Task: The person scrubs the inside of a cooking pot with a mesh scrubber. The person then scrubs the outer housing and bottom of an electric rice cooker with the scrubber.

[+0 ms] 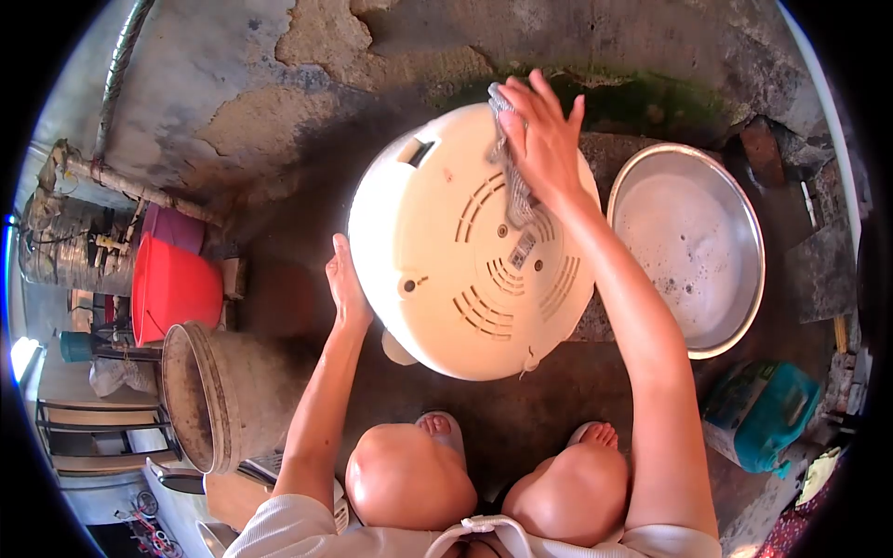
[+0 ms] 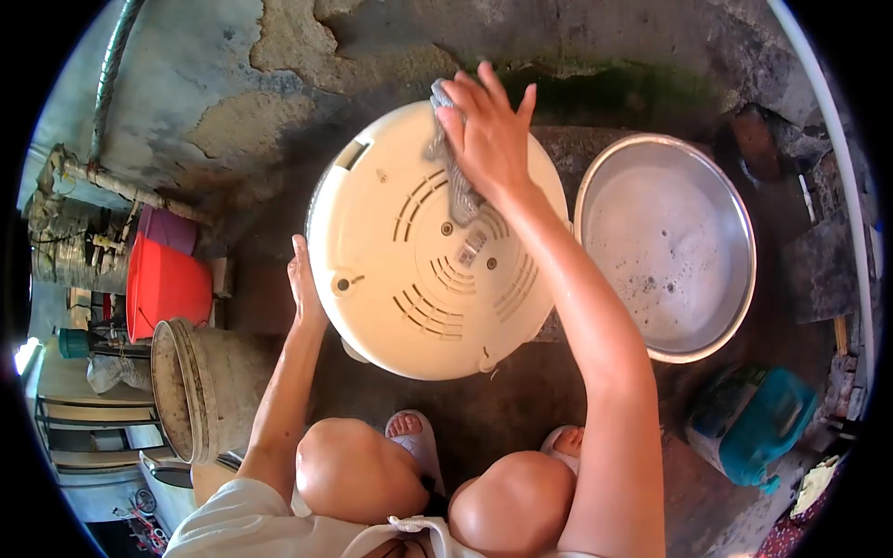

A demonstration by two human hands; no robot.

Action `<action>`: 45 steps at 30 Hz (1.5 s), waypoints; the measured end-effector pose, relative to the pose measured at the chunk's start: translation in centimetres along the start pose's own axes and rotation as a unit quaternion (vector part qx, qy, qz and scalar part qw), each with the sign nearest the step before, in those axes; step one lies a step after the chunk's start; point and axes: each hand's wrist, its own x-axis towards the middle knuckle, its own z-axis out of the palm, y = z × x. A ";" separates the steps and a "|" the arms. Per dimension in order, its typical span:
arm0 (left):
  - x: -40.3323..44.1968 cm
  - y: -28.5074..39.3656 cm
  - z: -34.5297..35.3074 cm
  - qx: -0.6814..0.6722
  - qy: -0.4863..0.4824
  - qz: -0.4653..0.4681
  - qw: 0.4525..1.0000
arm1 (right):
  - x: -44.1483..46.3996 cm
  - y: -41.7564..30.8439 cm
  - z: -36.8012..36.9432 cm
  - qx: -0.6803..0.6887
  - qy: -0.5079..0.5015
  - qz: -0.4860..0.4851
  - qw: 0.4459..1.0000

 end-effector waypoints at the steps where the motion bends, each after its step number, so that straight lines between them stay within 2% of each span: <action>1: -0.1 -0.2 0.5 -0.015 0.013 0.019 1.000 | -0.2 -0.7 0.2 0.051 0.019 0.034 0.998; 2: -0.3 -0.6 0.1 -0.013 0.012 0.025 1.000 | -0.8 -2.1 0.2 0.102 0.034 0.071 0.992; 4: -0.7 -1.7 -0.6 -0.008 0.003 0.033 0.999 | -1.7 -3.7 -1.9 0.118 0.040 -0.008 0.992; 6: -1.9 -2.9 -1.4 -0.064 0.005 0.006 0.998 | -2.9 -2.9 -3.1 0.173 0.036 -0.006 0.984; 8: -2.6 -4.3 -3.6 -0.021 -0.051 0.027 0.998 | -3.8 0.9 -2.7 0.219 0.071 0.164 0.959; 9: -2.0 -5.1 -4.5 -0.011 -0.054 0.032 0.998 | -4.9 4.3 -1.5 0.310 -0.017 0.303 0.901; 10: -1.1 -5.6 -5.2 -0.003 -0.059 0.038 0.998 | -5.9 4.8 -1.5 0.287 -0.040 0.259 0.921; 12: 3.0 -0.2 -3.9 0.051 -0.210 0.037 0.976 | -6.9 3.4 -1.4 0.188 -0.032 0.330 0.924; 14: 5.9 5.1 -0.5 0.022 -0.300 -0.173 0.938 | -6.8 1.6 -1.7 0.206 -0.054 0.338 0.917; 16: 9.6 2.6 0.1 0.189 -0.202 -0.134 0.952 | -7.0 0.7 -0.7 0.158 -0.023 0.267 0.950; 18: 9.4 3.1 0.4 0.128 -0.145 -0.125 0.973 | -6.2 0.4 -1.1 0.159 0.022 0.226 0.961; 19: 7.2 5.6 1.7 0.065 -0.106 -0.135 0.983 | -5.2 -0.2 -1.7 0.170 0.078 0.185 0.965; 20: 6.4 6.0 1.3 0.001 -0.124 -0.139 0.983 | -3.9 -1.3 -3.4 0.189 0.096 0.155 0.965; 21: 5.7 6.3 0.7 0.003 -0.162 -0.089 0.983 | -2.9 -1.8 -4.2 0.193 0.112 0.106 0.969; 22: 4.4 6.7 1.3 -0.044 -0.132 -0.088 0.986 | -2.2 -2.3 -3.9 0.149 0.129 0.078 0.977; 23: 5.1 5.3 0.5 -0.080 -0.150 -0.074 0.983 | -1.4 -2.8 -4.2 0.184 0.128 0.058 0.973; 24: 4.8 4.8 0.6 -0.094 -0.174 -0.042 0.979 | -0.7 -3.0 -4.2 0.160 0.117 0.060 0.978; 26: 5.3 3.5 0.0 -0.052 -0.118 -0.007 0.992 | -0.1 -4.1 -4.7 0.144 0.097 0.061 0.983; 29: 5.4 7.0 0.9 -0.009 -0.256 0.055 0.965 | -0.4 -4.7 -5.2 0.147 0.091 0.023 0.985; 31: 7.4 8.1 2.1 0.015 -0.282 -0.012 0.959 | -0.7 -6.3 -5.3 0.131 0.099 -0.049 0.985; 33: 6.2 8.8 4.0 0.033 -0.222 0.005 0.974 | -1.3 -8.5 -4.3 0.152 0.111 -0.101 0.977; 34: 6.3 8.2 3.6 0.064 -0.210 0.045 0.975 | -1.3 -8.2 -5.1 0.171 0.103 -0.117 0.973; 35: 6.2 7.7 2.9 0.096 -0.198 0.083 0.972 | -1.5 -6.8 -4.4 0.180 0.139 -0.127 0.965; 36: 5.4 7.6 2.2 0.120 -0.155 0.100 0.976 | -1.2 -5.1 -4.2 0.157 0.175 -0.049 0.971; 37: 5.5 6.8 2.4 0.151 -0.101 0.109 0.977 | -1.2 -1.8 -5.0 0.115 0.082 0.139 0.980; 38: 5.3 6.8 2.0 0.165 -0.091 0.115 0.975 | -1.9 1.0 -5.2 0.284 0.012 0.308 0.908; 39: 4.9 7.7 2.1 0.168 -0.087 0.128 0.974 | -2.8 2.6 -3.5 0.260 0.055 0.278 0.923; 40: 4.8 8.2 2.9 0.170 -0.093 0.137 0.971 | -2.4 1.0 -4.0 0.331 0.086 0.346 0.874; 41: 4.6 8.7 3.2 0.162 -0.107 0.117 0.974 | -2.0 -0.5 -4.0 0.259 0.143 0.217 0.930; 42: 4.4 9.2 3.8 0.149 -0.128 0.099 0.975 | -1.5 -2.1 -4.2 0.169 0.201 0.085 0.961; 44: 4.0 9.8 4.6 0.145 -0.131 0.089 0.977 | -0.7 -7.7 -6.4 0.167 0.170 -0.074 0.969; 45: 4.1 9.9 4.7 0.143 -0.131 0.083 0.978 | -0.7 -7.0 -5.4 0.183 0.165 -0.073 0.966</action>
